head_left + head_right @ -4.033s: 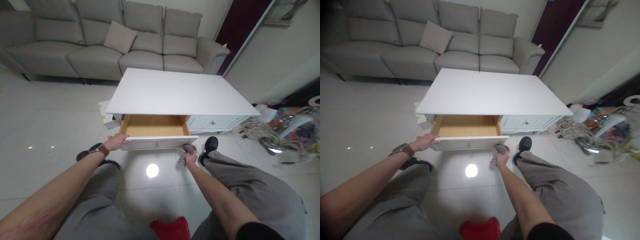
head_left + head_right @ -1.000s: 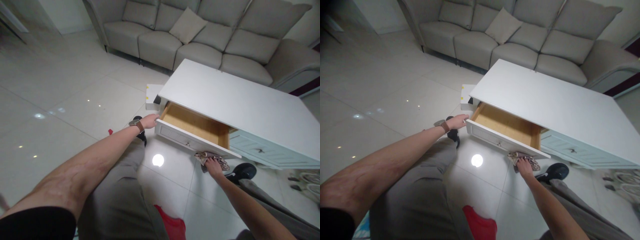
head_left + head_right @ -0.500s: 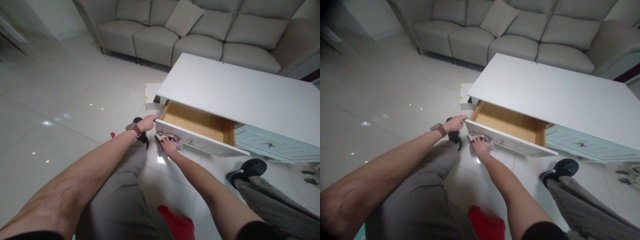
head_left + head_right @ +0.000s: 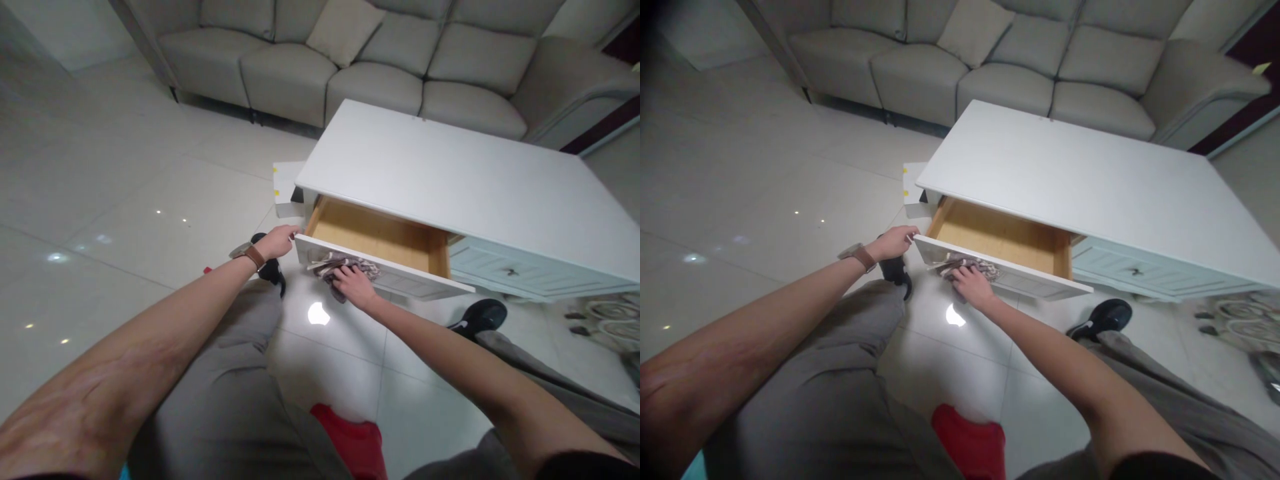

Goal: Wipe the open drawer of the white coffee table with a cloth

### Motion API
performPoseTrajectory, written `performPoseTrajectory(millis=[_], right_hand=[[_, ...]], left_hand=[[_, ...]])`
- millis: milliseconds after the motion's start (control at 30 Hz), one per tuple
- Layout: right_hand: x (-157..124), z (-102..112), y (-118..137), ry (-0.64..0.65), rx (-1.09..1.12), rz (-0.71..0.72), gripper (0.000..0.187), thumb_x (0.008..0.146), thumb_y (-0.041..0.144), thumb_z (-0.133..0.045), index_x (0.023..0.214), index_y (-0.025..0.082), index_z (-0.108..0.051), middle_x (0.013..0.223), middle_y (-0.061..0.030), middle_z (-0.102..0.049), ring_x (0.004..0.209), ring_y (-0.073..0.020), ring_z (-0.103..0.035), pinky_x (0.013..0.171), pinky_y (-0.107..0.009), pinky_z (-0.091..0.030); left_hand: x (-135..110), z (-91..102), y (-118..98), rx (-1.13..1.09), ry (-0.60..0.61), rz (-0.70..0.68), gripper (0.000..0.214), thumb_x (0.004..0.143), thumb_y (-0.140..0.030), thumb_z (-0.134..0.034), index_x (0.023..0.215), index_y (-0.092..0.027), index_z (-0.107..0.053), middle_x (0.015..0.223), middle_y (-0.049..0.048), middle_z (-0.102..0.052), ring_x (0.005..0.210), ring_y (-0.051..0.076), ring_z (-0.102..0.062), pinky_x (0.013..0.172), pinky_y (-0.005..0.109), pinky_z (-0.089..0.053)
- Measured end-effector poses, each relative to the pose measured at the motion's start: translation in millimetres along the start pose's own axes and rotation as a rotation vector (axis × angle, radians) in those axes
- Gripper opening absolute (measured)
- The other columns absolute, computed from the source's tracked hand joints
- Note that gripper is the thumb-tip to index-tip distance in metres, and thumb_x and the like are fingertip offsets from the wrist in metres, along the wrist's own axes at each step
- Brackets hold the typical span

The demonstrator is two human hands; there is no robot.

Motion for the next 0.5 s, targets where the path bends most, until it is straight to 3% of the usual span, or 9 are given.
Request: performPoseTrajectory(millis=[167,300,400,500], right_hand=[[-112,21,-54,0.079,-0.082,-0.219,0.03,0.094,0.015,-0.051,0.116,0.023,-0.07,0.113,-0.0135,-0.062,0.103,-0.0286,-0.045,0.08,-0.04,-0.031],[-197,18,-94,0.161,-0.161,-0.348,0.037,0.084,0.01,-0.058,0.116,0.023,-0.071,0.114,-0.0147,-0.062,0.106,-0.0308,-0.044,0.082,-0.04,-0.03],[-241,8,-111,0.219,-0.205,-0.372,0.034,0.082,0.01,-0.059,0.111,0.023,-0.072,0.115,-0.0148,-0.062,0.108,-0.0316,-0.044,0.082,-0.04,-0.03],[-264,0,-121,0.24,-0.223,-0.41,0.033,0.082,0.011,-0.059,0.109,0.023,-0.073,0.116,-0.0145,-0.062,0.108,-0.0313,-0.046,0.081,-0.04,-0.031]], left_hand=[[1,2.1,-3,0.002,0.02,0.033,0.036,0.066,-0.006,-0.046,0.091,-0.019,-0.068,0.086,0.0052,-0.07,0.084,0.022,-0.063,0.08,0.03,-0.047],[0,2.6,-5,0.01,0.028,0.055,0.033,0.067,-0.01,-0.049,0.094,-0.019,-0.066,0.088,0.005,-0.07,0.085,0.023,-0.065,0.08,0.029,-0.047],[-1,2.3,-6,0.031,0.042,0.062,0.03,0.069,-0.015,-0.051,0.096,-0.019,-0.065,0.091,0.0056,-0.071,0.085,0.023,-0.066,0.08,0.029,-0.048],[-2,2.2,-7,0.026,0.047,0.057,0.03,0.07,-0.018,-0.051,0.097,-0.019,-0.064,0.093,0.0062,-0.072,0.087,0.023,-0.067,0.079,0.03,-0.048]])
Point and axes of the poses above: each hand's wrist, its own x-axis towards the middle knuckle, its own z-axis out of the back of the hand, y = z × x, the point moved 5 cm from there along x, towards the middle knuckle
